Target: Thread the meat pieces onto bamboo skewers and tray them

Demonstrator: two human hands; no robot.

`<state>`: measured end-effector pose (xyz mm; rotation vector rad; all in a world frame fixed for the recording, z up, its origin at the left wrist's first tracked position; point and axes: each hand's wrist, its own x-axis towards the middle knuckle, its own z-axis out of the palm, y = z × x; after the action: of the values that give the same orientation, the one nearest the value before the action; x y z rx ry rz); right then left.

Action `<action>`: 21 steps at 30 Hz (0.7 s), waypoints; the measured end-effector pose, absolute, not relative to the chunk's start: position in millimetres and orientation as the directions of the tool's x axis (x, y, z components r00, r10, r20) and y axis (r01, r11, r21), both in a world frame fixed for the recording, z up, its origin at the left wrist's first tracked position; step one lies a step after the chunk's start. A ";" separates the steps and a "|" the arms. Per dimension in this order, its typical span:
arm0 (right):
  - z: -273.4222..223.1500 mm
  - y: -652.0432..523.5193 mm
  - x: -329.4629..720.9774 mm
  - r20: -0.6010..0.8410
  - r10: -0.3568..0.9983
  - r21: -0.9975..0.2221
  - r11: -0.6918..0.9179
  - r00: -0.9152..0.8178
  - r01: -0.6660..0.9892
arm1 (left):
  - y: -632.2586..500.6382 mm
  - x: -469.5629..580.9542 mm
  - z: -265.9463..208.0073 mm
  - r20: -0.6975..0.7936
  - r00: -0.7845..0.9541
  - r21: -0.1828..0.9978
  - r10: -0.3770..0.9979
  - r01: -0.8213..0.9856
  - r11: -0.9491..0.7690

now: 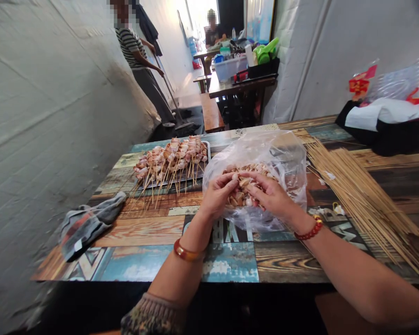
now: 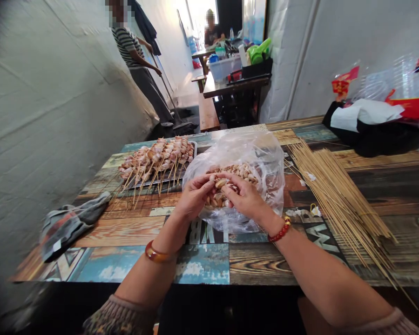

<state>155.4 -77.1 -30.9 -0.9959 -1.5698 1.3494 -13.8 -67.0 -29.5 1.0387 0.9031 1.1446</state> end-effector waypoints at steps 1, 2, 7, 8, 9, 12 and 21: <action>-31.0 -77.0 155.7 0.087 0.932 -0.992 0.115 -0.353 0.060 | -66.4 -14.5 -30.4 -0.037 0.178 0.955 0.983 -0.285 0.087; -31.0 -76.9 155.9 0.085 0.931 -0.992 0.114 -0.354 0.062 | -65.7 -15.2 -31.3 -0.033 0.165 0.949 0.986 -0.305 0.083; -31.1 -77.2 155.5 0.057 0.932 -0.995 0.081 -0.358 0.052 | -63.9 -16.8 -31.1 -0.043 0.124 0.924 0.991 -0.372 0.087; -30.9 -77.5 155.3 0.045 0.933 -0.997 0.067 -0.358 0.048 | -64.1 -16.5 -30.3 -0.045 0.115 0.926 0.992 -0.368 0.085; -30.7 -77.8 155.1 0.030 0.933 -0.998 0.048 -0.358 0.040 | -64.3 -16.2 -29.6 -0.042 0.102 0.931 0.994 -0.357 0.076; -29.9 -78.5 155.1 -0.016 0.935 -1.000 -0.017 -0.355 0.002 | -64.6 -15.2 -30.3 0.013 0.056 0.970 0.998 -0.241 0.001; -31.9 -77.3 154.1 -0.018 0.935 -1.000 -0.021 -0.355 -0.003 | -62.1 -12.2 -41.9 0.169 0.007 0.975 0.986 -0.150 -0.166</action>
<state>154.1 -77.3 -31.9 -1.0254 -1.4566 1.4898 -12.2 -62.1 -41.9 1.2269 0.9985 1.3839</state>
